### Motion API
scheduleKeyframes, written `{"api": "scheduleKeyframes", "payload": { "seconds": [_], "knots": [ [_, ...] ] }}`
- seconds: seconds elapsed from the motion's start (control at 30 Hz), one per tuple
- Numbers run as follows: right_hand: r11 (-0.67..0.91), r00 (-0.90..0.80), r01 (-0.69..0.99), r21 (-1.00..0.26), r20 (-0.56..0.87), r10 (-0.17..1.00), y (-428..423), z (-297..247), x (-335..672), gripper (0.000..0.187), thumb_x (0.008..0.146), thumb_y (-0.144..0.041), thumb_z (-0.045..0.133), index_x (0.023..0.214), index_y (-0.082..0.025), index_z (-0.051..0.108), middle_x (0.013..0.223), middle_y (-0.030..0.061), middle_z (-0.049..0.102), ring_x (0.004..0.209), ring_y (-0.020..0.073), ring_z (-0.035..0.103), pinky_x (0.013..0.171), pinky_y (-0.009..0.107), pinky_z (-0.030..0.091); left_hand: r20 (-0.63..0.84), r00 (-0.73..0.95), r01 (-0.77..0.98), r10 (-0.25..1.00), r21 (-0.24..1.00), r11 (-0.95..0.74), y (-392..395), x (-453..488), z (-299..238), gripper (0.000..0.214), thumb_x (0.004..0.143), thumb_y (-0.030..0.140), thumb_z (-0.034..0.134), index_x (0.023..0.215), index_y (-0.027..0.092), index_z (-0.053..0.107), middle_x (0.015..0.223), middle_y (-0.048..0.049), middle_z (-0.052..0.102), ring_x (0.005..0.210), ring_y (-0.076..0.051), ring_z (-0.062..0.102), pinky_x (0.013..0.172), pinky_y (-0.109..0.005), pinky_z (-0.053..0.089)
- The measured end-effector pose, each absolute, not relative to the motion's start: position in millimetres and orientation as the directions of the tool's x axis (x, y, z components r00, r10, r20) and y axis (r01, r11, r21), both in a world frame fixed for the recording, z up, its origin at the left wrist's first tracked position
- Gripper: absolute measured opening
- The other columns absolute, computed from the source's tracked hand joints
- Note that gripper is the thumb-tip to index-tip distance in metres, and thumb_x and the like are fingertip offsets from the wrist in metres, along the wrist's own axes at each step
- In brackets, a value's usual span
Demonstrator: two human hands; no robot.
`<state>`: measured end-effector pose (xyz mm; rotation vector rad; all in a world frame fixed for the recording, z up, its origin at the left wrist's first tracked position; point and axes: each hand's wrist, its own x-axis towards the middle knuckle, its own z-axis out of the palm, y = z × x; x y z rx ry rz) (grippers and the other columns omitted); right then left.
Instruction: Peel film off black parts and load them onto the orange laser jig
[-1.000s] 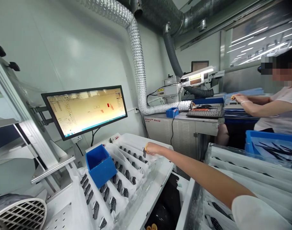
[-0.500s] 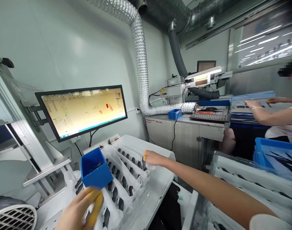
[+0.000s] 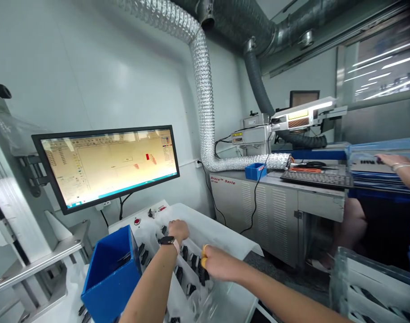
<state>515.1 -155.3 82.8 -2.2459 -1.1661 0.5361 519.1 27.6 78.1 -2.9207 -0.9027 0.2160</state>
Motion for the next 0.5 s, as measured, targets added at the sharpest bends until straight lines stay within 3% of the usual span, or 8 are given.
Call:
{"api": "scheduleKeyframes", "payload": {
  "seconds": [0.27,0.5],
  "knots": [
    [-0.458,0.514,0.615,-0.642,-0.113,0.85,-162.0,88.8,511.7,0.013,0.067,-0.005,0.044,0.07,-0.017,0.051,0.066,0.003,0.054,0.06,0.0147,0.046,0.049,0.024,0.026,-0.078,0.772,0.619,0.631,-0.138,-0.773,56.8,540.6,55.1,0.033,0.086,0.033,0.054,0.113,0.014,0.055,0.122,-0.0082,0.054,0.111,-0.025,0.052,0.093,-0.048,0.042],
    [-0.501,0.549,0.432,-0.75,-0.223,0.806,-160.3,91.2,513.4,0.013,0.067,-0.005,0.046,0.066,-0.018,0.046,0.057,-0.004,0.041,0.052,0.0103,0.036,0.047,0.022,0.023,-0.057,0.74,0.664,0.67,-0.093,-0.742,67.6,542.7,50.6,0.038,0.086,0.037,0.052,0.117,0.015,0.053,0.125,-0.0088,0.052,0.115,-0.027,0.049,0.098,-0.052,0.038]
  ]
}}
